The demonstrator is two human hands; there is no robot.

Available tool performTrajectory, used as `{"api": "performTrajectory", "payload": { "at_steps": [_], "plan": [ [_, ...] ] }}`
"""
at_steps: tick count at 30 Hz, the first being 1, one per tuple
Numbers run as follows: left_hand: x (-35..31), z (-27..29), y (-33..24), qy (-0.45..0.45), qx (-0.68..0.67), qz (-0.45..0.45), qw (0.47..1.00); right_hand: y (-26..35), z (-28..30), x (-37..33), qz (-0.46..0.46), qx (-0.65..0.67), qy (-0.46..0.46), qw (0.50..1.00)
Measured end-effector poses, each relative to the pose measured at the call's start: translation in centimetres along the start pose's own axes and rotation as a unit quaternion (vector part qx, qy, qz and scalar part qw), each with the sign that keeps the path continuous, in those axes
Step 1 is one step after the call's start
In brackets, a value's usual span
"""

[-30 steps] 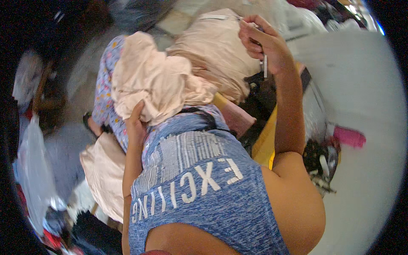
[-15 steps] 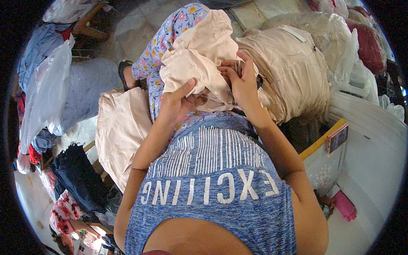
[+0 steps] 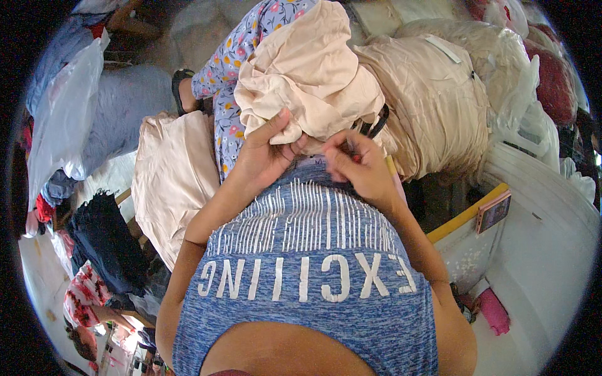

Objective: The person threads a plastic fastener through a tag and a garment by hand, then uses a tagging tool to secure the tag to the fabric.

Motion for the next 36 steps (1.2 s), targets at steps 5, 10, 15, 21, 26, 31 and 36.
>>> {"api": "performTrajectory", "payload": {
  "at_steps": [5,10,15,21,26,31,36],
  "plan": [
    [-0.1,0.2,0.7,-0.033,-0.004,0.025,0.999,3.0,-0.4,1.4,0.061,-0.052,-0.086,0.993],
    [-0.4,0.6,0.7,-0.01,0.083,0.004,0.996,4.3,0.1,2.8,0.164,-0.186,-0.117,0.962],
    [-3.1,1.8,-1.5,0.073,0.294,0.104,0.947,6.4,0.9,3.5,0.193,-0.18,-0.114,0.958],
    [-4.1,1.7,-6.2,0.012,0.577,-0.066,0.814,6.2,0.1,4.3,0.117,-0.083,-0.072,0.987],
    [-1.8,0.2,-1.9,0.013,0.321,0.011,0.947,6.8,-0.2,4.3,0.128,-0.027,-0.067,0.989],
    [-0.5,-1.7,0.4,0.114,0.137,0.112,0.978,6.9,-0.5,3.8,0.114,-0.02,-0.05,0.992],
    [-3.8,-6.0,-3.2,0.063,0.442,-0.077,0.891,9.3,-1.9,1.2,0.129,0.015,-0.012,0.991]
  ]
}}
Point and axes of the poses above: each hand's wrist, its own x-axis towards the middle knuckle, its own z-axis out of the back of the hand, y = z × x, the point moved 5 cm from there along x, towards the middle knuckle, and after that the axes turned 3 degrees about y, right-handed, at the moved point
